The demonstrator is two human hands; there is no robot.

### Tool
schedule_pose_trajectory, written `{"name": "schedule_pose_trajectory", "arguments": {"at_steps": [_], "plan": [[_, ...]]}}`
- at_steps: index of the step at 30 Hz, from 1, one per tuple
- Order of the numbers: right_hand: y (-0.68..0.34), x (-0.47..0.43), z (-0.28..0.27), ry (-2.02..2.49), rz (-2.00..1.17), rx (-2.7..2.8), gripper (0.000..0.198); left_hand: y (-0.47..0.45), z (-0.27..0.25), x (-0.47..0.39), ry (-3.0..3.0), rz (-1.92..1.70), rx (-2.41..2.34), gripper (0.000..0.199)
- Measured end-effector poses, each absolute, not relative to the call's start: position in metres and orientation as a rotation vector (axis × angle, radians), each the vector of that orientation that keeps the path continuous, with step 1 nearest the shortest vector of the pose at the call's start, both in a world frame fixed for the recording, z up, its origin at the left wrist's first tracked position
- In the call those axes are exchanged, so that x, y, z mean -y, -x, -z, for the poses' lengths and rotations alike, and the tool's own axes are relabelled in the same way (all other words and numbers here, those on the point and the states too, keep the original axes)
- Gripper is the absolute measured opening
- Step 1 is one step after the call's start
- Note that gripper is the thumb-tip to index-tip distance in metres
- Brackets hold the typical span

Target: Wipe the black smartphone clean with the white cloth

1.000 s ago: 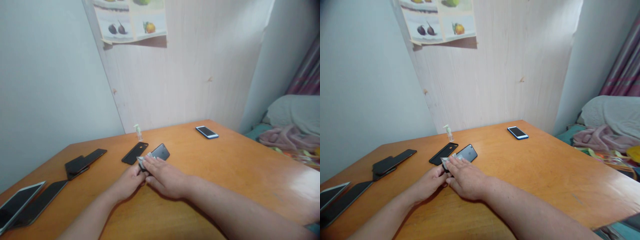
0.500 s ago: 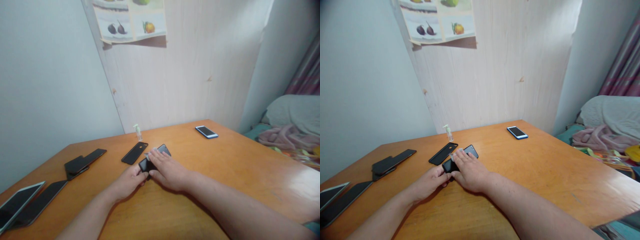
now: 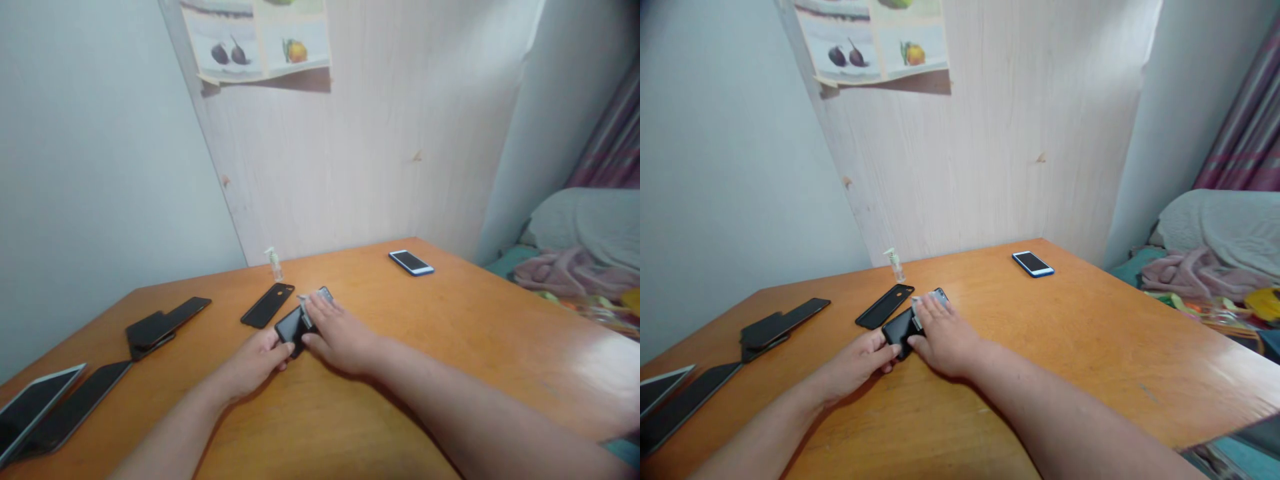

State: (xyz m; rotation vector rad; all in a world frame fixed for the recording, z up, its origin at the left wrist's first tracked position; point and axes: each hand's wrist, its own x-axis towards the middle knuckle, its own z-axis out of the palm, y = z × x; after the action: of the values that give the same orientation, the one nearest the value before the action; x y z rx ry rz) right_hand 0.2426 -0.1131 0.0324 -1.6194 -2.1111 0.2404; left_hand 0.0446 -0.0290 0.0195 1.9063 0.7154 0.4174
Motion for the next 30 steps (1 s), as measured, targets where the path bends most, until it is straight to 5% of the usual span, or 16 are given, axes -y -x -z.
{"name": "schedule_pose_trajectory", "arguments": {"at_steps": [21, 30], "plan": [[-0.221, 0.128, -0.036, 1.784, -0.482, 2.007, 0.089, -0.047, -0.022, 0.032, -1.822, -0.454, -0.708, 0.032], [-0.231, 0.119, -0.037, 1.906, -0.453, 1.945, 0.08, -0.045, -0.019, 0.03, -1.844, -0.458, -0.782, 0.032]]}}
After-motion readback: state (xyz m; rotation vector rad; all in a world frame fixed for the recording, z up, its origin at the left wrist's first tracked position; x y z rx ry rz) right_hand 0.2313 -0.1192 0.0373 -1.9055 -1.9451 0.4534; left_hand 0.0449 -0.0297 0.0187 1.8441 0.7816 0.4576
